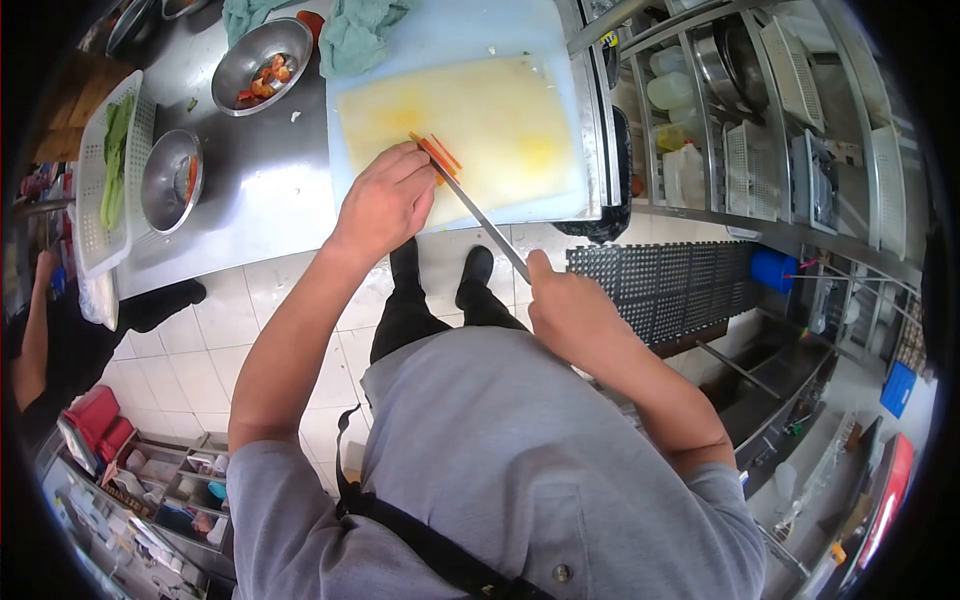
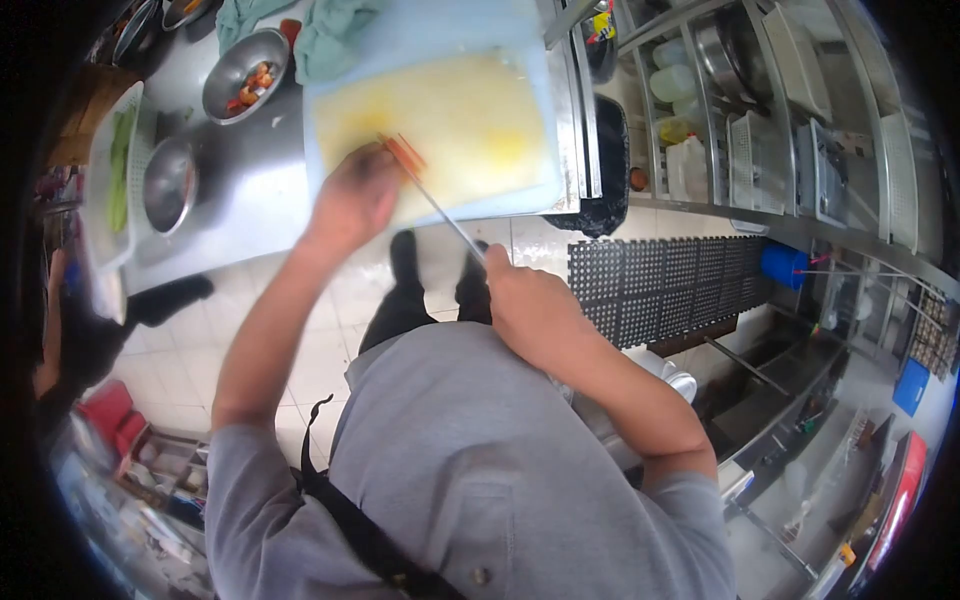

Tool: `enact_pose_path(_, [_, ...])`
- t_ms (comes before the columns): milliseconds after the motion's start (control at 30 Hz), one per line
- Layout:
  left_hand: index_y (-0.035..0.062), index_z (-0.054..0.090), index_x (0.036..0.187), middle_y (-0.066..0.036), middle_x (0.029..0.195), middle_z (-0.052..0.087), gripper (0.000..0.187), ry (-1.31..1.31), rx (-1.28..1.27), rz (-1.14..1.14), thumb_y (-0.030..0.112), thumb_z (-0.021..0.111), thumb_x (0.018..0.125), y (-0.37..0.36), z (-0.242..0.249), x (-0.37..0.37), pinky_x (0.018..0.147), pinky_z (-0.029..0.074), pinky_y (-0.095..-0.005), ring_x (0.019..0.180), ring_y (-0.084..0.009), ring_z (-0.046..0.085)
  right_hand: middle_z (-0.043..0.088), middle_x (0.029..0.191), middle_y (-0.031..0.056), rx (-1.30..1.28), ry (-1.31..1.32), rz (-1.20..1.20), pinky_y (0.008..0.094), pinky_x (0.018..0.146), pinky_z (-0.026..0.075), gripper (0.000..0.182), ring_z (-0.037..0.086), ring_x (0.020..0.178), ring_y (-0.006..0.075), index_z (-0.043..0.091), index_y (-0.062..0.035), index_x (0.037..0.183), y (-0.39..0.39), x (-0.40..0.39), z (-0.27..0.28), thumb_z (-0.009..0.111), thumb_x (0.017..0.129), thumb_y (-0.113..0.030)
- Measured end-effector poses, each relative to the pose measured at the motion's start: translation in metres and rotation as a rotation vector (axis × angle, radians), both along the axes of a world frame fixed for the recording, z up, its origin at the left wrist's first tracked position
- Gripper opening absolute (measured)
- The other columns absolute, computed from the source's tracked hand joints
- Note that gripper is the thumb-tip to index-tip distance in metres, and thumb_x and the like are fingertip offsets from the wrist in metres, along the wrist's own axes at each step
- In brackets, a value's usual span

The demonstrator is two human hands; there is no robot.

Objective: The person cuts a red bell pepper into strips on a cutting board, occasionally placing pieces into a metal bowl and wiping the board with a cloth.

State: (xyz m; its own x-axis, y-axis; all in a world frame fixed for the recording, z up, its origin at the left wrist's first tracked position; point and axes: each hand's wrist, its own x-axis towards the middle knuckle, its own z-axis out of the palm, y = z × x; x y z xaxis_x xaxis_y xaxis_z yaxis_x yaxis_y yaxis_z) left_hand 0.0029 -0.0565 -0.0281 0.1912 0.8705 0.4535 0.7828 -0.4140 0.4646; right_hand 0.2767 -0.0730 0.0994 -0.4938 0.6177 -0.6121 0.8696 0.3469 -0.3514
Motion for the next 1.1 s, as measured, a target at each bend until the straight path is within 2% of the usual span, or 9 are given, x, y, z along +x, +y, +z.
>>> enact_pose_path(100, [0.0002,0.075,0.099,-0.011,0.113,0.074,0.011,-0.003,0.025,-0.003,0.0,0.074,0.088,-0.001,-0.001,0.0,0.101,0.058,-0.0419,0.116,-0.0324,0.069,0.072,0.08,0.0297,-0.017,-0.001,0.012,0.0595,0.076,0.059,0.028,0.074,0.08,0.0503,0.048,0.008,0.12,-0.001,0.0,-0.003,0.058,0.095,-0.001])
enact_pose_path(200, [0.0003,0.075,0.098,-0.011,0.112,0.074,0.01,-0.006,-0.015,-0.001,0.001,0.074,0.088,0.0,-0.002,-0.001,0.101,0.058,-0.0418,0.117,-0.0322,0.069,0.072,0.081,0.03,0.021,0.102,-0.01,0.0598,0.077,0.059,0.031,0.074,0.082,0.0502,0.048,0.0086,0.123,0.002,-0.009,-0.037,0.058,0.095,-0.001])
enact_pose_path(300, [0.0005,0.076,0.1,-0.011,0.113,0.074,0.012,0.011,-0.013,-0.024,0.001,0.074,0.088,-0.001,-0.001,-0.001,0.101,0.059,-0.0417,0.118,-0.032,0.069,0.072,0.082,0.0298,0.053,0.074,-0.021,0.0603,0.077,0.058,0.035,0.074,0.083,0.0504,0.048,0.0092,0.127,0.014,-0.021,-0.054,0.058,0.095,-0.001])
enact_pose_path(433, [0.0004,0.077,0.101,-0.011,0.114,0.075,0.014,0.023,0.031,0.005,0.002,0.075,0.088,0.0,-0.003,-0.001,0.101,0.059,-0.0414,0.117,-0.0319,0.07,0.072,0.081,0.0299,0.029,0.135,-0.062,0.0601,0.076,0.058,0.033,0.073,0.081,0.0512,0.048,0.0081,0.123,0.015,-0.014,-0.035,0.059,0.094,-0.001])
enact_pose_path(600, [0.0,0.078,0.099,-0.011,0.113,0.076,0.013,0.056,0.052,-0.006,0.002,0.076,0.087,0.0,-0.004,0.0,0.102,0.058,-0.0409,0.116,-0.0317,0.07,0.071,0.078,0.0303,0.015,0.074,-0.001,0.0591,0.075,0.059,0.025,0.072,0.078,0.0519,0.046,0.0066,0.113,0.004,0.002,-0.013,0.059,0.092,0.0])
enact_pose_path(833, [0.0004,0.076,0.099,-0.01,0.113,0.075,0.013,0.04,0.043,-0.007,0.001,0.076,0.086,0.0,-0.001,0.001,0.102,0.058,-0.0412,0.118,-0.031,0.069,0.072,0.08,0.0302,-0.034,0.017,0.002,0.0591,0.075,0.059,0.025,0.073,0.08,0.0515,0.047,0.0076,0.113,0.001,0.004,-0.003,0.058,0.092,0.002])
enact_pose_path(933, [0.0008,0.076,0.1,-0.01,0.113,0.075,0.014,0.038,0.055,-0.009,0.002,0.075,0.086,-0.001,-0.001,0.0,0.102,0.058,-0.0413,0.118,-0.0311,0.069,0.072,0.085,0.0319,-0.048,0.039,0.021,0.0592,0.077,0.059,0.025,0.073,0.083,0.0515,0.048,0.0086,0.116,0.002,0.003,-0.016,0.056,0.092,0.002])
enact_pose_path(1000, [0.001,0.076,0.1,-0.01,0.112,0.074,0.015,0.045,0.064,-0.01,0.002,0.075,0.085,0.0,-0.002,-0.001,0.103,0.058,-0.0413,0.118,-0.0312,0.069,0.071,0.084,0.0313,-0.035,0.081,-0.002,0.0567,0.077,0.059,0.041,0.072,0.083,0.0511,0.047,0.0127,0.128,0.003,0.0,-0.037,0.062,0.094,-0.003])
enact_pose_path(1100, [0.0011,0.076,0.1,-0.011,0.112,0.074,0.014,0.046,0.013,-0.02,0.003,0.075,0.086,0.0,-0.006,-0.001,0.103,0.057,-0.0421,0.118,-0.0322,0.068,0.071,0.087,0.033,-0.005,0.112,-0.023,0.0564,0.079,0.058,0.041,0.072,0.087,0.0517,0.047,0.0128,0.128,0.01,-0.01,-0.045,0.062,0.094,-0.003])
